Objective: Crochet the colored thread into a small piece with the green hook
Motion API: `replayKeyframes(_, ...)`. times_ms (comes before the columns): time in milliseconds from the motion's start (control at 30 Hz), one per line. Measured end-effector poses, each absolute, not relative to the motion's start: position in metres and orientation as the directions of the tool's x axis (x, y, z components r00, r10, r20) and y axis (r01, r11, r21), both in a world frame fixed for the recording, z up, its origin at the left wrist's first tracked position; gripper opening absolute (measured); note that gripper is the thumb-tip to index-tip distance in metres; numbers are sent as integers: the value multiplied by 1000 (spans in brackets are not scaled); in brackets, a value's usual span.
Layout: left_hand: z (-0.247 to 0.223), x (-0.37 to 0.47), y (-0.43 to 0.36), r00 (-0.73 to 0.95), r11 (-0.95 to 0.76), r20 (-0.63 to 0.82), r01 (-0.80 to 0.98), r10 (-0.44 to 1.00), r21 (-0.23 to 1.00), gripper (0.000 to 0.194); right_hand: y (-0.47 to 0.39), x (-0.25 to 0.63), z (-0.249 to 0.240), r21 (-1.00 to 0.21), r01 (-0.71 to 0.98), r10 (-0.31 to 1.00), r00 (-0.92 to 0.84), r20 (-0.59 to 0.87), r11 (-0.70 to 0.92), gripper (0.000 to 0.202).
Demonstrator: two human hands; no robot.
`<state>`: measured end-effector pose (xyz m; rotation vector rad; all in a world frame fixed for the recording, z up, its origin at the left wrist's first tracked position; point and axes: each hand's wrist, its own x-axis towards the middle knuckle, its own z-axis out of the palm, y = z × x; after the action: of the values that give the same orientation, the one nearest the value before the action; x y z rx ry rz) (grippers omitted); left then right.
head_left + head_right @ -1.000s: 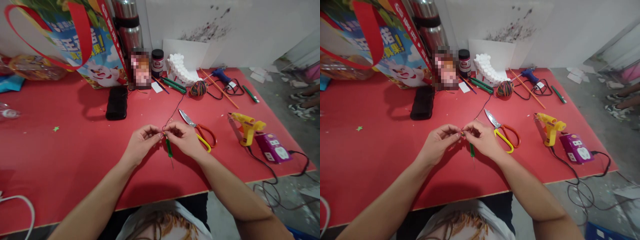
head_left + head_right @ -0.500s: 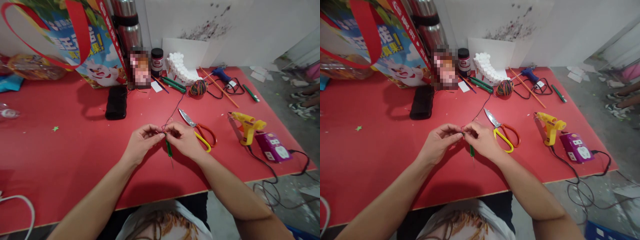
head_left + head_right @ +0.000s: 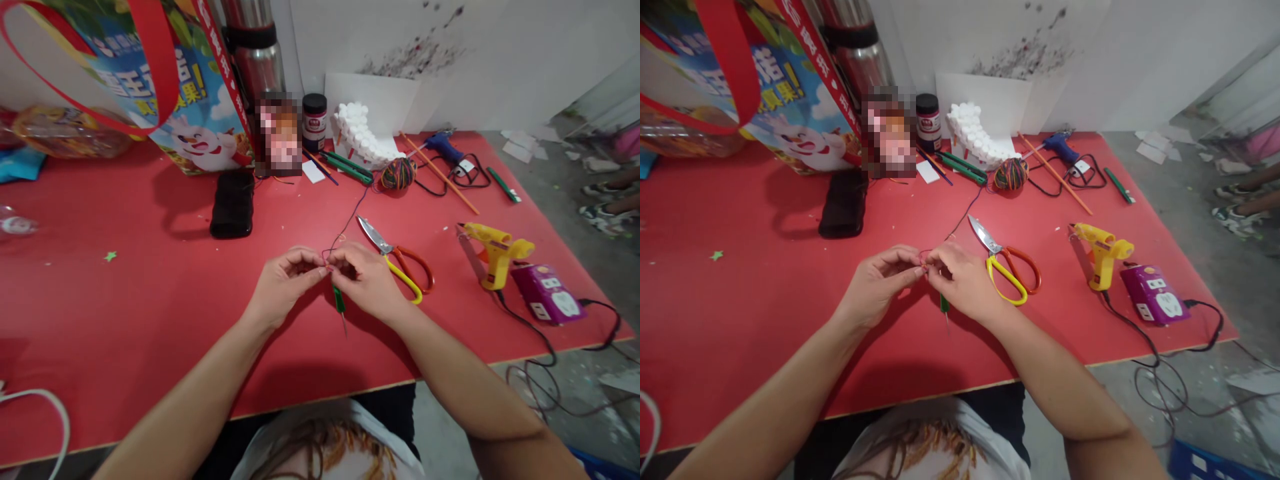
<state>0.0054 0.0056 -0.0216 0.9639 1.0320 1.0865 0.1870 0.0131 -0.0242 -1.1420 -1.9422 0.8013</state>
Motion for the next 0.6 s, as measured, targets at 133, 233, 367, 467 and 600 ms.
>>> replayKeyframes(133,-23,4,6,148,250,-217,-263,965,932,17,14,187,-24,-794,442,897,-341,282,418,11)
replayKeyframes(233,-23,3,7,174,332,-289,-317,941,889,20,15,188,-25,-813,423,906,-315,283,401,11)
replayKeyframes(367,-23,2,8,229,414,-351,-358,908,837,27,16,188,-28,-848,390,923,-285,259,359,11)
replayKeyframes(467,-23,1,8,266,435,-354,-373,896,820,28,17,189,-30,-863,376,929,-280,241,337,13)
replayKeyframes(600,-24,1,7,279,437,-353,-352,893,827,26,16,190,-28,-875,376,933,-299,198,307,13)
